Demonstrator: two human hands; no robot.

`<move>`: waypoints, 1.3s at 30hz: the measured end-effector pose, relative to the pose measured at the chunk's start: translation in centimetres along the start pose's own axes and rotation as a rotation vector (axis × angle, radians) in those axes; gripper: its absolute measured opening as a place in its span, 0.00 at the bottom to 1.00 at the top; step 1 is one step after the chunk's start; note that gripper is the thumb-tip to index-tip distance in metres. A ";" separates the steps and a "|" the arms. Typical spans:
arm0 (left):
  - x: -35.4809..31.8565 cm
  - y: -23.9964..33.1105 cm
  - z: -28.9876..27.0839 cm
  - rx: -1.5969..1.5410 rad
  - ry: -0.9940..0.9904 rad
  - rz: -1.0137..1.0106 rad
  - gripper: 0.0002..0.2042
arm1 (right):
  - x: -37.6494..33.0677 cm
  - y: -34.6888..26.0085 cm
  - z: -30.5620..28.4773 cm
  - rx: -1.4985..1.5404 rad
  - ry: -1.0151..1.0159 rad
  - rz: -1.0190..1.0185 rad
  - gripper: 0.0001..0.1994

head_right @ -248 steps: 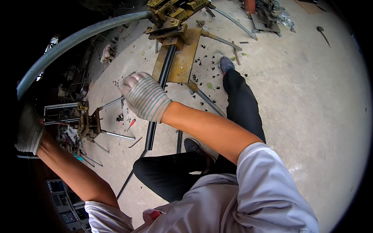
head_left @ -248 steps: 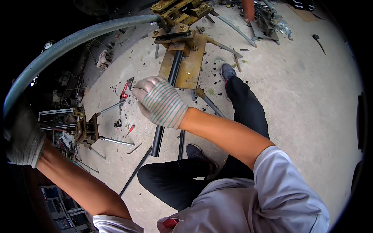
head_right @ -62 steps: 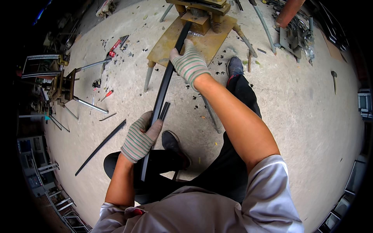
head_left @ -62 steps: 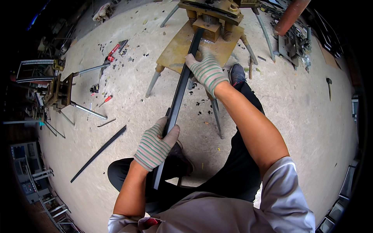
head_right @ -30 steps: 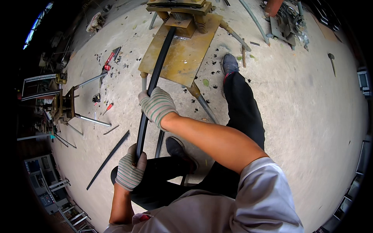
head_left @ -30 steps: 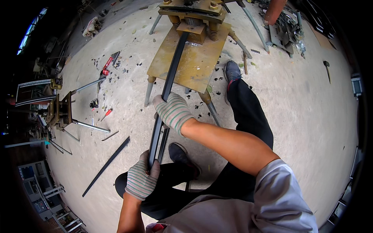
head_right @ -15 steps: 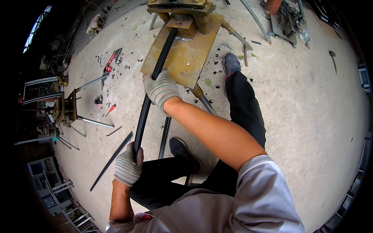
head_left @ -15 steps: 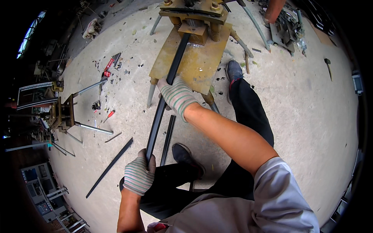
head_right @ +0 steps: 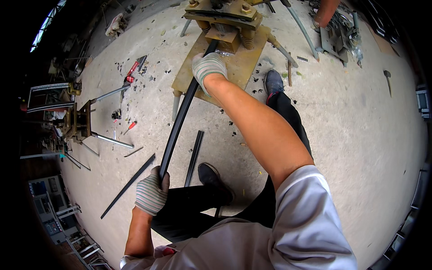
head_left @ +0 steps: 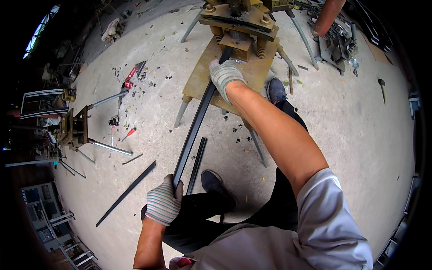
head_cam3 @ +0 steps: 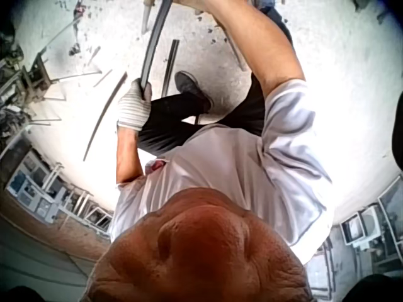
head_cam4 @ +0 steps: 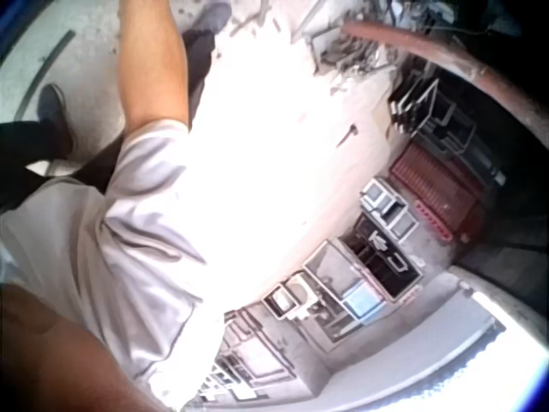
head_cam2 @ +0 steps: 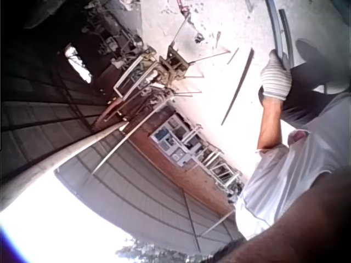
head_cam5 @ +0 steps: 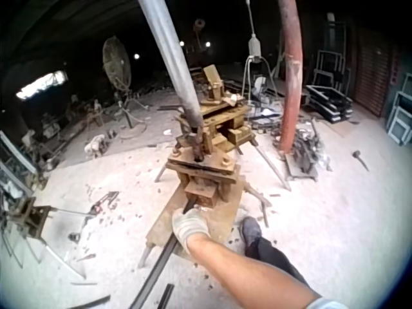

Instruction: The person measures and cuts black metal profiles using a miter saw, then moves to a bending machine to bend the cut pieces. The person handles the profiles and tools directly, performing repetitive cutting and bending operations.

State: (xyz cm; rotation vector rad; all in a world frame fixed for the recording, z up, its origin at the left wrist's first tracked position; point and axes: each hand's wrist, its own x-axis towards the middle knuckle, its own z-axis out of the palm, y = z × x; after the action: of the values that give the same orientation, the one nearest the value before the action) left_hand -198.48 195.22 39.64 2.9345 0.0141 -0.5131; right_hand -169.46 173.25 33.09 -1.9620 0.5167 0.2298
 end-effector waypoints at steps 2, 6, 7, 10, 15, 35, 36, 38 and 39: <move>-0.2 0.1 0.0 -0.009 -0.006 0.001 0.19 | 0.0 0.0 -0.1 -0.067 0.000 -0.015 0.27; -0.1 0.4 -0.2 0.034 -0.009 -0.010 0.18 | 0.4 0.8 0.2 0.115 -0.030 -0.001 0.26; 0.0 0.4 -0.3 0.026 -0.005 0.000 0.18 | 0.8 1.1 0.4 0.167 -0.035 0.018 0.26; 0.0 0.3 -0.3 0.005 -0.002 0.016 0.18 | 1.0 1.4 0.5 0.258 -0.080 0.035 0.26; 0.6 0.2 0.4 0.015 -0.014 0.012 0.18 | 1.2 1.3 0.4 -0.033 0.031 -0.109 0.25; 5.4 -0.7 1.1 0.035 0.044 0.057 0.15 | -6.7 -0.2 -7.7 -0.541 0.030 -0.441 0.27; 6.3 -0.5 1.4 0.031 0.063 0.091 0.15 | -6.7 0.1 -8.6 -0.430 0.142 -0.497 0.25; 6.7 -0.9 1.5 0.075 0.059 0.093 0.15 | -7.2 -1.5 -10.7 -0.292 0.324 -0.661 0.23; 6.6 -1.1 1.6 0.082 0.053 0.090 0.15 | -7.6 -3.0 -12.1 -0.205 0.410 -0.754 0.22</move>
State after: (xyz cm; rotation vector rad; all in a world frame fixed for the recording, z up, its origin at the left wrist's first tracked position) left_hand -192.85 195.95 35.77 3.0105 -0.1349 -0.4324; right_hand -175.68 165.39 43.69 -2.2703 -0.0249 -0.6243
